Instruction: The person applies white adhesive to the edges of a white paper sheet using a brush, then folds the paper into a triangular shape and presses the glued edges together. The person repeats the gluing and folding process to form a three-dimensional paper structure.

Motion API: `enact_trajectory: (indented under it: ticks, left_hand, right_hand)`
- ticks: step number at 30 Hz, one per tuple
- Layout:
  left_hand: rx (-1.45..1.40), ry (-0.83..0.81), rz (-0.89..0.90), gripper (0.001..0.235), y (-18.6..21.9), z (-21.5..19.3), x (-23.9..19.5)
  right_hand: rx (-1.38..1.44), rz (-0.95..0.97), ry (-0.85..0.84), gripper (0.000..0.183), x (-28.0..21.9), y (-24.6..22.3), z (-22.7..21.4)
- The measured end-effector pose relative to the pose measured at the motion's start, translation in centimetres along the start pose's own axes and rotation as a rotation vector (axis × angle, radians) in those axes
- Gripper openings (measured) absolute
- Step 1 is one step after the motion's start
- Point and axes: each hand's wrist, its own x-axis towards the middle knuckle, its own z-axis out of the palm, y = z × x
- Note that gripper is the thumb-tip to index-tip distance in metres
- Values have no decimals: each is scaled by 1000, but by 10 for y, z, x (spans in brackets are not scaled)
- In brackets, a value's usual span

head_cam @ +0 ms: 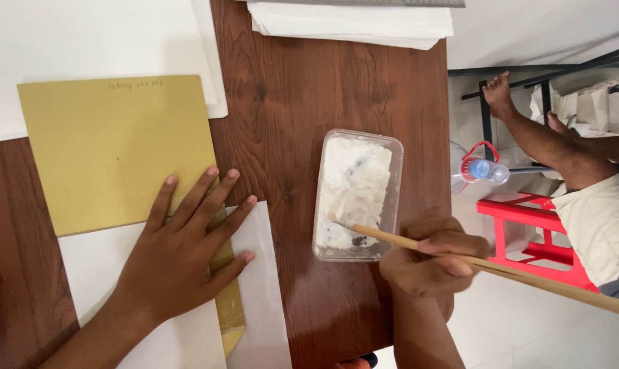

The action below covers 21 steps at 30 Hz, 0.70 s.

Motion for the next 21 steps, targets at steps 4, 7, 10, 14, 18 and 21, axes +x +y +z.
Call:
enact_trajectory:
  ticks: [4, 7, 10, 14, 18, 21]
  left_hand:
    - [3, -14, 4, 63, -3, -2, 2]
    - [-17, -19, -2, 63, -1, -3, 1]
    - [-18, -7, -3, 62, -1, -5, 0]
    - [-18, -9, 7, 62, -1, -4, 1]
    - [0, 11, 21, 62, 1, -3, -1]
    - [-27, 3, 18, 62, -2, -4, -1]
  right_hand:
    - [223, -81, 88, 36, 6, 18, -10]
    - [134, -116, 137, 38, 11, 15, -3]
    - [-38, -91, 156, 43, 7, 13, 7]
    - [-31, -4, -11, 45, 5, 7, 7]
    - [-65, 107, -92, 53, -2, 5, -9]
    - [101, 167, -140, 52, -1, 0, 2]
